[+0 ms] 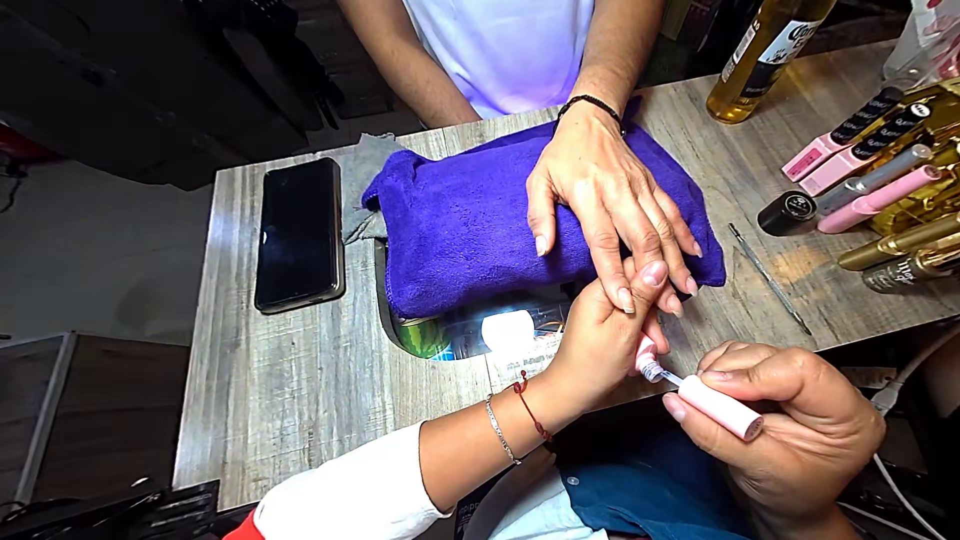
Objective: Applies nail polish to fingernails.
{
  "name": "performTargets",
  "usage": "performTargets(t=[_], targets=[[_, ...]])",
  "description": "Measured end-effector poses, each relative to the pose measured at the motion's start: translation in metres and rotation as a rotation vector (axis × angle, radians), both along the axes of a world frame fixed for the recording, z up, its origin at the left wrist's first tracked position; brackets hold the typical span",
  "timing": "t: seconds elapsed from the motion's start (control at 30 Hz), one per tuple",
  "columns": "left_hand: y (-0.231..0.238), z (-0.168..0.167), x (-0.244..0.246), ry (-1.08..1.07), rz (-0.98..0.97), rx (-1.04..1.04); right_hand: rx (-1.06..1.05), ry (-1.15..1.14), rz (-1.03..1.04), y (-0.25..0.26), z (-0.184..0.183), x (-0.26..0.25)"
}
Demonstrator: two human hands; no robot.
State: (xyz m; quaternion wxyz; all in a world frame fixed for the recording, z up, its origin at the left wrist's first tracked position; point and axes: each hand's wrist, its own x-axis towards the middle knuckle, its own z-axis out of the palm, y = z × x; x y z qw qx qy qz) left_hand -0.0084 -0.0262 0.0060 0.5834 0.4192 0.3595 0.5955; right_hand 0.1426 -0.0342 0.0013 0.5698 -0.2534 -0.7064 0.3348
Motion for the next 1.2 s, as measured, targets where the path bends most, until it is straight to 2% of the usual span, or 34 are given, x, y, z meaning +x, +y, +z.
performTargets(t=[0.23,0.33,0.43,0.87,1.2], targets=[[0.000,0.002,0.000,0.001,-0.001,-0.005,-0.044,0.035,0.021,0.001,0.004,0.001],[-0.001,0.001,-0.001,-0.024,-0.014,-0.004,-0.142,0.173,0.103,0.003,0.009,0.003],[-0.001,0.000,-0.003,-0.051,-0.022,0.016,-0.150,0.267,0.136,0.010,0.016,0.005],[0.006,0.000,-0.013,-0.041,-0.026,0.160,0.089,0.047,0.040,0.032,0.023,-0.019],[0.005,0.000,-0.015,-0.042,-0.026,0.155,0.134,-0.007,-0.013,0.031,0.022,-0.021]])
